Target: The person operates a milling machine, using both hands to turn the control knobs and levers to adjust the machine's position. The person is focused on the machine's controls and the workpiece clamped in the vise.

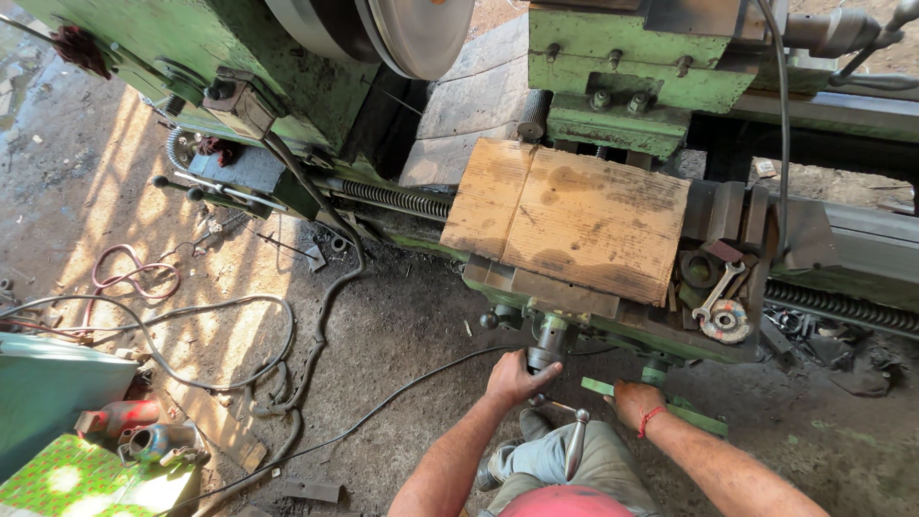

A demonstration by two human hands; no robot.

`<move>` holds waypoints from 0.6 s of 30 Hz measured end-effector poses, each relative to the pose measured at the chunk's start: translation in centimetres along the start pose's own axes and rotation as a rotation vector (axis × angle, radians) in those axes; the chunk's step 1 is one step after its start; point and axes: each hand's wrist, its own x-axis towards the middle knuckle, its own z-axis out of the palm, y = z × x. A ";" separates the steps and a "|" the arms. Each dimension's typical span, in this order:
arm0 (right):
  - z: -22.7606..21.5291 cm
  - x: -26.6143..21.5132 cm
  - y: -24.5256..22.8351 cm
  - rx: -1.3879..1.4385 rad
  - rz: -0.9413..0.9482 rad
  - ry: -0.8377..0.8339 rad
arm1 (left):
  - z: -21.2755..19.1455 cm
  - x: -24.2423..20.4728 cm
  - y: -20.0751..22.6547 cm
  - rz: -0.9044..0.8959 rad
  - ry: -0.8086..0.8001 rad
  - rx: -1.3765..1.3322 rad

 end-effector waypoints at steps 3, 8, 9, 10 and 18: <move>0.1 0.1 0.0 0.002 0.007 -0.001 | 0.1 0.1 -0.2 -0.017 -0.015 -0.020; 0.3 0.0 0.1 -0.015 -0.016 0.016 | 0.3 0.5 -0.7 0.013 -0.017 -0.047; 0.3 0.0 0.2 -0.013 -0.013 0.019 | 0.3 0.5 -0.7 0.022 -0.013 -0.053; 0.4 0.0 0.2 -0.012 -0.010 0.022 | 0.4 0.5 -0.8 0.028 -0.015 -0.069; 0.4 0.2 0.3 0.022 0.004 0.003 | 0.8 1.0 -1.5 -0.016 -0.073 -0.158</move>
